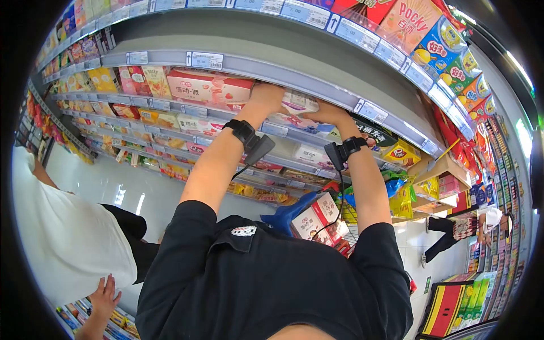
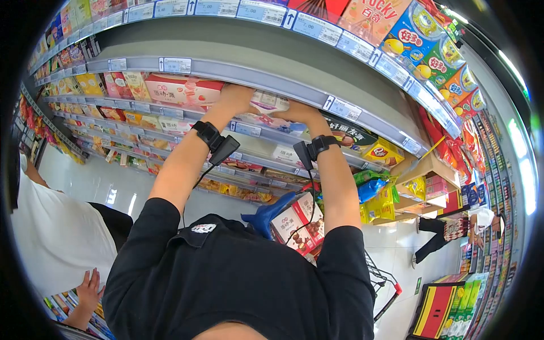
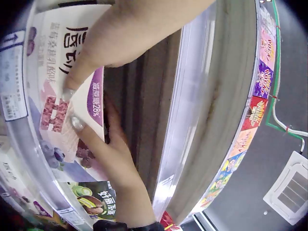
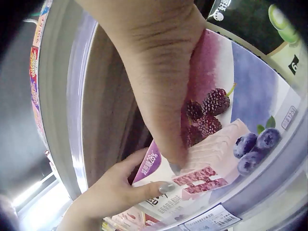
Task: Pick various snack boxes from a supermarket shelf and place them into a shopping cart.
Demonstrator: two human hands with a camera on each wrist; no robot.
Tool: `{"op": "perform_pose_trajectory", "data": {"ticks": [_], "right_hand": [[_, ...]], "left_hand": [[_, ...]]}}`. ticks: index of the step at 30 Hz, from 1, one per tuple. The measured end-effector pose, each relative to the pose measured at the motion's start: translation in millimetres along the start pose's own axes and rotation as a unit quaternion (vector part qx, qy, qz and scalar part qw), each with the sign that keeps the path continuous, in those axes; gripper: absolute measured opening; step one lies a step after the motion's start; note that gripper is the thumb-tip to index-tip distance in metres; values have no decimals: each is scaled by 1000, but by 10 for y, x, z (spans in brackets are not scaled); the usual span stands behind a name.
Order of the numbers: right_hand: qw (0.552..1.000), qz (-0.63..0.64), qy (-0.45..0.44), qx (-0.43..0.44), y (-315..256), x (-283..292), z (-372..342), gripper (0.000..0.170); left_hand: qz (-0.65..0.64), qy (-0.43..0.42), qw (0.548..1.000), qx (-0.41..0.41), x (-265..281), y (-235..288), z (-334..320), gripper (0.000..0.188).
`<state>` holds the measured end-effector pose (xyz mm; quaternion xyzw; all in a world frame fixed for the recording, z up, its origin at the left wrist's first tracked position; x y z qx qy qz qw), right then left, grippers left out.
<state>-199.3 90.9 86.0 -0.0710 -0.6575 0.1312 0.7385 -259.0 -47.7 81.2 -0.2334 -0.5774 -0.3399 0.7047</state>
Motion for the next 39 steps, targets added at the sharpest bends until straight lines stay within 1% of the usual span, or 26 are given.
{"op": "perform_pose_trajectory", "data": {"ticks": [2, 5, 8, 11, 14, 15, 18, 20, 21, 23, 24, 26, 27, 29, 30, 31, 32, 35, 36, 37, 38, 39], "right_hand": [[997, -49, 48, 21, 89, -52, 20, 81], [995, -83, 51, 6, 58, -31, -17, 83], [986, -124, 100, 46, -122, 75, -131, 78], [977, -185, 103, 15, -109, 35, -173, 73], [979, -187, 85, -16, -128, 94, -232, 69], [979, -182, 93, -21, -124, 110, -250, 68], [978, -162, 125, -29, -142, 178, -336, 67], [977, -142, 157, -21, -210, 269, -396, 67], [979, -124, 160, -17, -198, 277, -398, 68], [982, -88, 165, -7, -145, 314, -398, 69], [985, -81, 150, -5, -136, 314, -385, 69], [991, -69, 119, 1, -135, 314, -349, 70], [992, -61, 109, -9, -92, 291, -324, 70], [995, -46, 88, -27, 3, 220, -268, 71], [998, 19, 24, -63, 38, 167, -244, 74], [991, 85, -40, -99, 47, 131, -240, 77], [974, 149, -104, -134, 54, 67, -256, 81], [968, 161, -101, -166, 112, 5, -248, 80], [990, 78, -21, -118, 51, 116, -248, 78], [996, -7, 59, -66, -57, 202, -310, 75], [986, -92, 138, -10, -185, 268, -386, 72], [974, -120, 193, 7, -151, 230, -428, 71]], "left_hand": [[-9, -11, 1000, 4, -8, -4, 5, 70], [-21, -11, 1000, 1, 34, 17, -35, 72], [-19, -10, 1000, 15, 70, 23, -76, 71], [6, -2, 1000, 22, 101, 66, -126, 69], [42, 16, 999, 9, 104, 93, -159, 69], [54, 24, 998, 3, 115, 101, -173, 69], [6, 93, 996, 10, 199, 106, -249, 67], [-54, 79, 995, 10, 78, 15, -130, 67], [-83, 71, 994, 9, 60, -17, -103, 68], [-96, 99, 990, -18, 64, -37, -110, 68], [-103, 114, 988, -31, 97, -28, -127, 68], [-99, 109, 989, -24, 109, -32, -141, 69], [-98, 107, 989, -20, 112, -30, -143, 69], [-124, 136, 983, -15, 160, -33, -161, 71], [-138, 150, 979, -14, 171, -40, -164, 72], [-140, 139, 980, -2, 148, -52, -148, 75], [-142, 129, 981, 9, 129, -64, -128, 78], [-118, 76, 990, 34, 142, -49, -112, 83], [-105, 55, 992, 44, 149, -45, -138, 84], [-117, 51, 991, 30, 157, -31, -161, 85], [-128, 48, 990, 18, 171, -28, -187, 86], [-140, 48, 989, 7, 204, -29, -204, 88]]}}
Point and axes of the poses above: each hand's wrist, its own z-axis towards the middle knuckle, its own x-axis out of the back of the hand, y = z × x, the point moved 7 cm from there along z, towards the middle knuckle, and after that the axes turned 1 degree about -x, right-handed, at the moved point
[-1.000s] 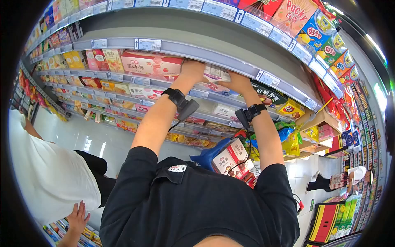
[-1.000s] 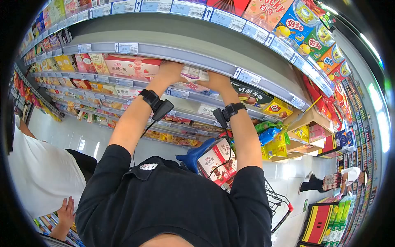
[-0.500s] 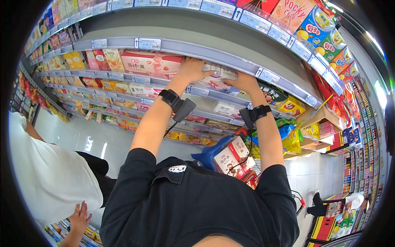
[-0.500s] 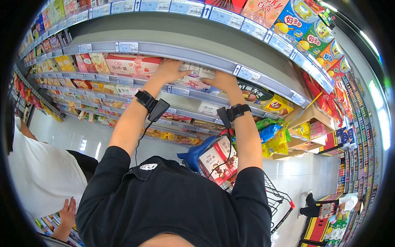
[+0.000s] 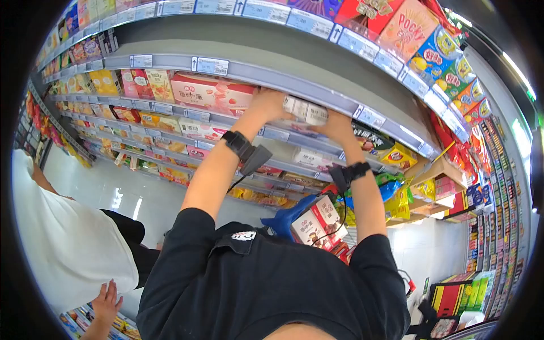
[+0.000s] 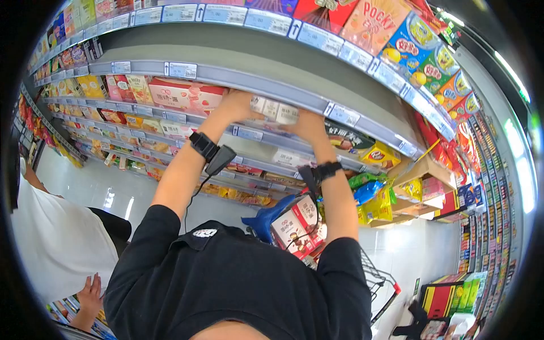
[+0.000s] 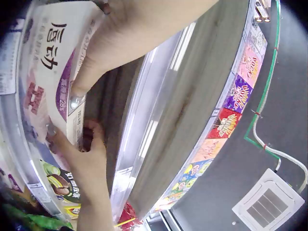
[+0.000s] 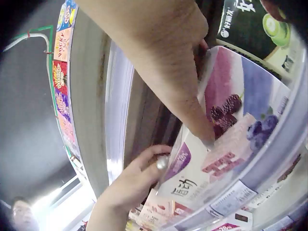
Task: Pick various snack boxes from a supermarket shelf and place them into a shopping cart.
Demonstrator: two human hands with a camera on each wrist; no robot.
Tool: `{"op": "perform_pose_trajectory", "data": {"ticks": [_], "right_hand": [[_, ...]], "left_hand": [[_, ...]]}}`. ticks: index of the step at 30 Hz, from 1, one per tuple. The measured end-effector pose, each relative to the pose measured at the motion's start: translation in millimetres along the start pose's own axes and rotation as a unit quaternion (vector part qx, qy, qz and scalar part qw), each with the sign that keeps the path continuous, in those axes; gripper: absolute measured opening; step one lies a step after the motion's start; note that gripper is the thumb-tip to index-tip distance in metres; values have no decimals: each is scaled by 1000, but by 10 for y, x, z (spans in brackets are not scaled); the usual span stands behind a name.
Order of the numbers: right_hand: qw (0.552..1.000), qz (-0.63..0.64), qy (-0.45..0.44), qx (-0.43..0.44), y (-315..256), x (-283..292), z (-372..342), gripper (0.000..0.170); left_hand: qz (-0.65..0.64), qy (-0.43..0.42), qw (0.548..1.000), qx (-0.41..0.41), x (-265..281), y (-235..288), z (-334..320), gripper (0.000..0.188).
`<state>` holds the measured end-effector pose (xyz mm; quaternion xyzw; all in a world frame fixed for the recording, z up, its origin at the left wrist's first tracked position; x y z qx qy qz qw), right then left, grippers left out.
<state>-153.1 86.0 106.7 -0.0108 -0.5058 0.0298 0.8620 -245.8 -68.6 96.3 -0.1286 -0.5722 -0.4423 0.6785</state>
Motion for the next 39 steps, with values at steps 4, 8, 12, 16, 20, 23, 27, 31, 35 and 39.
{"op": "perform_pose_trajectory", "data": {"ticks": [4, 8, 12, 16, 20, 23, 27, 31, 35, 39], "right_hand": [[999, -10, -8, -49, -127, 155, -142, 70], [997, -44, -6, -70, -75, 65, -213, 66], [994, -82, -22, -76, -89, 79, -237, 59], [989, -109, 89, -32, -283, 323, -359, 52], [983, -85, 165, 5, -483, 552, -650, 49], [982, -80, 172, 21, -684, 785, -807, 52], [992, -39, 121, -16, -744, 1069, -1076, 57], [987, 131, -40, -89, -505, 1030, -1506, 60], [892, 318, -281, -159, -94, 362, -2330, 69], [799, 411, -377, -227, 197, -316, -3480, 62]], "left_hand": [[25, 25, 999, -31, 218, 158, -245, 78], [134, 119, 981, -79, 40, 151, -241, 55], [160, 165, 969, -95, 32, 220, -258, 47], [156, 218, 953, -144, 154, 290, -400, 44], [109, 244, 950, -160, 331, 358, -694, 52], [92, 257, 946, -173, 505, 443, -913, 58], [74, 113, 976, -170, 738, 727, -1112, 58], [-97, -72, 973, -196, 467, 864, -1214, 57], [-280, -363, 883, -101, -456, 820, -1417, 54], [-415, -505, 756, -23, -1736, 890, -1962, 52]]}}
Point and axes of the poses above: each hand's wrist, its own z-axis towards the middle knuckle, its own x-axis out of the back of the hand, y = z × x, the point moved 7 cm from there along z, towards the middle knuckle, and after that the axes turned 1 degree about -x, right-handed, at the moved point
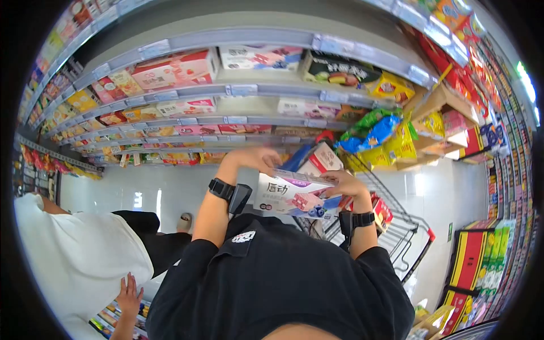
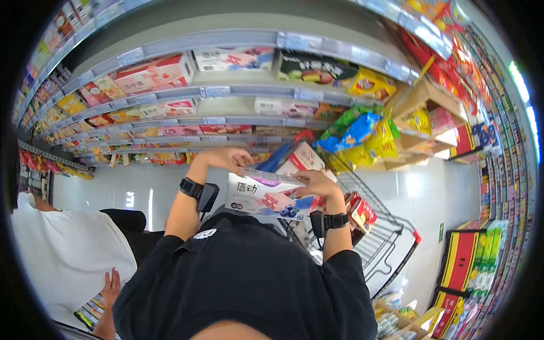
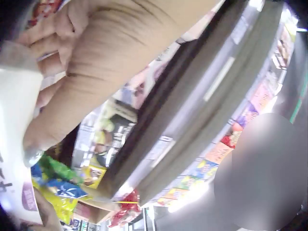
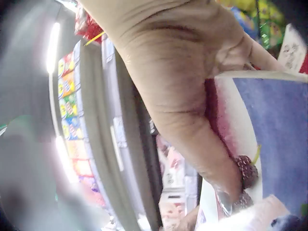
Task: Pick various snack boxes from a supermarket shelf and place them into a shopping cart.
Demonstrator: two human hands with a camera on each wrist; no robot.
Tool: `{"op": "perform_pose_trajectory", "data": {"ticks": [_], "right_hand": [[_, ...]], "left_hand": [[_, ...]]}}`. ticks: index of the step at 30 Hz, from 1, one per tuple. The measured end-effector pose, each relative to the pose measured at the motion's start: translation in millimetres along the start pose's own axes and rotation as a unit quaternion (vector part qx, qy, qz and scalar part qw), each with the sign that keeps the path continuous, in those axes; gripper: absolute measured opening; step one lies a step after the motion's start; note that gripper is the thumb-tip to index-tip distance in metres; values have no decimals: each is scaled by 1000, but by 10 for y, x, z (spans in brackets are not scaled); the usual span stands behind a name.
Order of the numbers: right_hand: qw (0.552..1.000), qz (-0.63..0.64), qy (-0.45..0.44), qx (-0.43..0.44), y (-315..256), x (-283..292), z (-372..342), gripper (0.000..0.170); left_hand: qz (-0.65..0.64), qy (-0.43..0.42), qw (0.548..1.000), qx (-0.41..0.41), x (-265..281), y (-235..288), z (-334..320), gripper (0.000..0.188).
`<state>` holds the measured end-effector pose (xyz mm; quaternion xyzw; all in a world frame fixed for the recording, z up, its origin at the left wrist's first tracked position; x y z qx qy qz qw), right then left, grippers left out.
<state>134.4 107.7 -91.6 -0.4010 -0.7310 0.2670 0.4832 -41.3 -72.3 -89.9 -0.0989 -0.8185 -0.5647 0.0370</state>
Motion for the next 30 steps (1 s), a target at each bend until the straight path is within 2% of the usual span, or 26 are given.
{"op": "perform_pose_trajectory", "data": {"ticks": [1, 2, 4, 5, 6, 8, 9, 10, 12, 13, 16, 18, 20, 22, 23, 24, 26, 27, 28, 29, 30], "right_hand": [[998, 47, -27, -35, 153, -107, -141, 56], [966, 230, -66, -100, 416, -264, -288, 51], [950, 291, -62, -93, 812, -437, -567, 48], [938, 326, -54, -106, 1044, -511, -731, 48], [921, 366, -34, -129, 1150, -580, -923, 48], [859, 469, 13, -207, 1623, -803, -1293, 38], [832, 513, 41, -206, 1726, -853, -1464, 31], [810, 528, 88, -240, 1866, -905, -1658, 27], [758, 577, 128, -275, 2017, -1022, -1947, 25], [748, 595, 144, -259, 2132, -1068, -2052, 23], [758, 592, 138, -237, 2302, -1122, -2258, 22], [763, 580, 146, -244, 2345, -1110, -2329, 27], [729, 630, 175, -204, 2297, -1061, -2278, 25], [695, 653, 239, -183, 2418, -1063, -2157, 23], [659, 680, 268, -177, 2493, -1089, -2088, 23], [654, 686, 280, -154, 2609, -1144, -1966, 23], [597, 721, 310, -166, 2618, -1241, -1772, 26], [540, 754, 309, -214, 2702, -1370, -1692, 30], [531, 778, 270, -200, 2680, -1431, -1573, 33], [605, 730, 258, -185, 2653, -1459, -1492, 35], [575, 754, 246, -202, 2704, -1536, -1378, 34]], "left_hand": [[-40, -37, 998, -10, -202, -66, 90, 51], [-117, -42, 992, 8, -366, -182, 170, 51], [-256, -49, 964, 49, -660, -243, 312, 50], [-302, -46, 950, 68, -826, -342, 437, 56], [-292, -35, 951, 91, -989, -370, 528, 57], [-269, -11, 955, 128, -1338, -382, 749, 60], [-298, 5, 946, 126, -1500, -439, 891, 60], [-345, 33, 924, 162, -1686, -493, 1019, 55], [-300, 28, 933, 196, -1977, -554, 1215, 56], [-285, 27, 940, 185, -2100, -578, 1302, 55], [-257, 41, 952, 162, -2345, -666, 1520, 53], [-269, 77, 946, 165, -2430, -740, 1559, 52], [-302, 100, 933, 168, -2465, -780, 1567, 53], [-327, 130, 924, 148, -2426, -819, 1563, 54], [-315, 147, 926, 149, -2369, -858, 1567, 53], [-302, 164, 926, 153, -2306, -928, 1564, 53], [-276, 192, 928, 161, -2147, -1083, 1556, 53], [-264, 203, 928, 165, -2050, -1165, 1563, 52], [-252, 213, 929, 170, -1966, -1231, 1571, 52], [-237, 237, 927, 168, -1875, -1286, 1579, 52], [-210, 241, 932, 171, -1786, -1248, 1570, 52]]}}
Point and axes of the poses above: each hand's wrist, its own z-axis towards the middle knuckle, its own x-axis out of the back of the hand, y = z × x, the point moved 7 cm from there along z, towards the middle knuckle, and after that the axes turned 1 degree about -x, right-handed, at the moved point
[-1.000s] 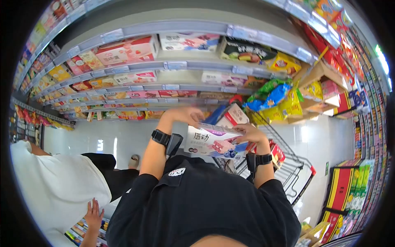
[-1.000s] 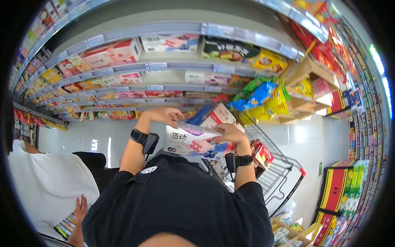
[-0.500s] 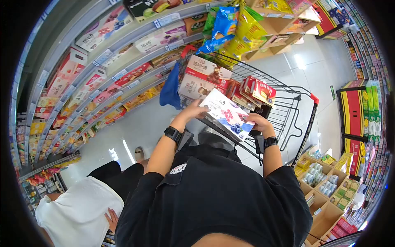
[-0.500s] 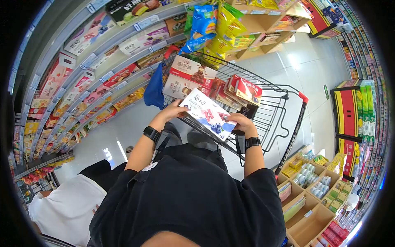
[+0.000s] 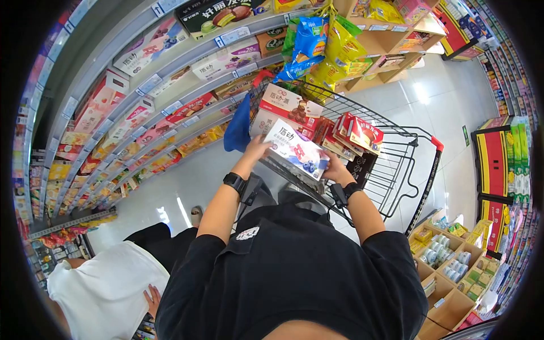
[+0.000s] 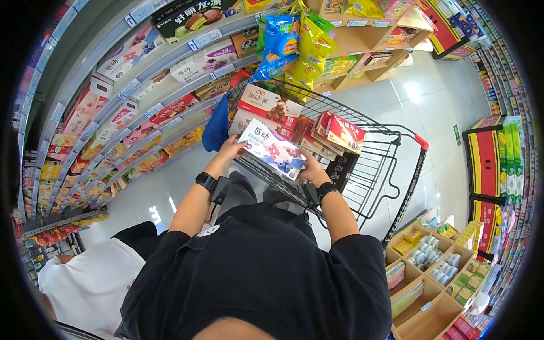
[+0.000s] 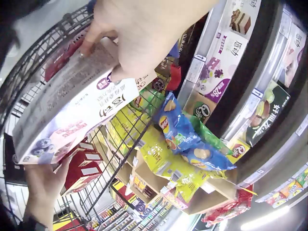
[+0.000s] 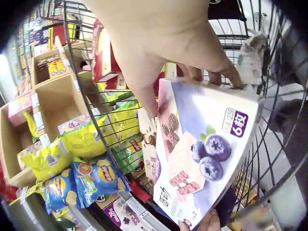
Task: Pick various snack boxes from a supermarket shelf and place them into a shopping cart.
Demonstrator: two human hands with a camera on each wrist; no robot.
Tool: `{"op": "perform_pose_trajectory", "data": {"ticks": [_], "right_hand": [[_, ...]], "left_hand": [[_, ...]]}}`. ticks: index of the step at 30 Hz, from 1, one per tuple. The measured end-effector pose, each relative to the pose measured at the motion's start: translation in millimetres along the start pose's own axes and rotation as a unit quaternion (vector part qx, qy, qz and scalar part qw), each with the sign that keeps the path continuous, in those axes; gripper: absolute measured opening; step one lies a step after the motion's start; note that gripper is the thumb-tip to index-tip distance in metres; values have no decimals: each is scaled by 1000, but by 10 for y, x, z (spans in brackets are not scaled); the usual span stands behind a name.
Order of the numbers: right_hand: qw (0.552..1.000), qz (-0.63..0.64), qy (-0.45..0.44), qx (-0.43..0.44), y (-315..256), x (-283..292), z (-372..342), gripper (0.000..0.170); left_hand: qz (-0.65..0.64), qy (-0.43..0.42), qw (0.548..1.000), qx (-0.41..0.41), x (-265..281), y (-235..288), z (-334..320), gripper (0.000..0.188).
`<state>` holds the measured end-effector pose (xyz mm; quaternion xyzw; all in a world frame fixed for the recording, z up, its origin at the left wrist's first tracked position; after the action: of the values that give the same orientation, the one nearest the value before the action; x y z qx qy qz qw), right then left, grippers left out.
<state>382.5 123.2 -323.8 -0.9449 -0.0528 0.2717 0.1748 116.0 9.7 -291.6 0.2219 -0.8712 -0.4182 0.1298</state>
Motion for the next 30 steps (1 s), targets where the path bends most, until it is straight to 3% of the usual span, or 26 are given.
{"op": "perform_pose_trajectory", "data": {"ticks": [2, 4, 6, 8, 9, 12, 14, 18, 19, 22, 26, 28, 29, 30], "right_hand": [[996, 62, 22, -61, 162, -6, 244, 34], [994, 99, -9, -44, 152, -110, 437, 30], [995, 52, -67, 53, 11, -307, 633, 28], [992, 8, -56, 115, -136, -397, 776, 28], [992, -12, -17, 126, -228, -501, 738, 28], [977, -119, 32, 177, -406, -747, 667, 28], [965, -179, 63, 181, -400, -761, 749, 29], [975, -115, 88, 168, -263, -650, 916, 36], [963, -124, 167, 170, -247, -557, 912, 42], [937, -188, 218, 199, -224, -452, 1015, 48], [828, -391, 299, 268, -366, -584, 893, 61], [767, -492, 293, 288, -561, -1159, 403, 63], [724, -530, 328, 297, -611, -1368, 309, 61], [697, -567, 273, 344, -644, -1586, 363, 58]], "left_hand": [[51, 14, 999, -12, 133, 184, -4, 52], [69, 9, 997, -42, 218, 259, 120, 49], [44, -15, 998, -44, 250, 298, 206, 47], [22, -6, 998, -56, 277, 354, 256, 44], [10, -3, 998, -60, 290, 354, 286, 43], [14, -62, 996, 64, 294, 186, 372, 34], [-40, -40, 997, 52, 339, -31, 576, 33], [-53, -30, 998, -22, 375, -14, 711, 36], [-42, -25, 999, -22, 359, 71, 634, 36], [-18, -23, 998, -49, 305, 194, 537, 40], [139, -9, 988, -69, 338, 622, 170, 45], [321, -9, 937, -137, 404, 799, 158, 53], [367, 9, 922, -121, 500, 714, 272, 53], [410, 26, 906, -104, 603, 626, 395, 54]]}}
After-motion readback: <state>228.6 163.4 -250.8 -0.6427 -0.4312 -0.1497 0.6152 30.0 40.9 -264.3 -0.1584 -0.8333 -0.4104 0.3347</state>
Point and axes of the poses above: each hand's wrist, its own z-axis towards the middle knuckle, its own x-axis out of the back of the hand, y = z × x, the point moved 7 cm from there along z, towards the middle knuckle, and after that the axes turned 1 degree about -x, right-handed, at the moved point
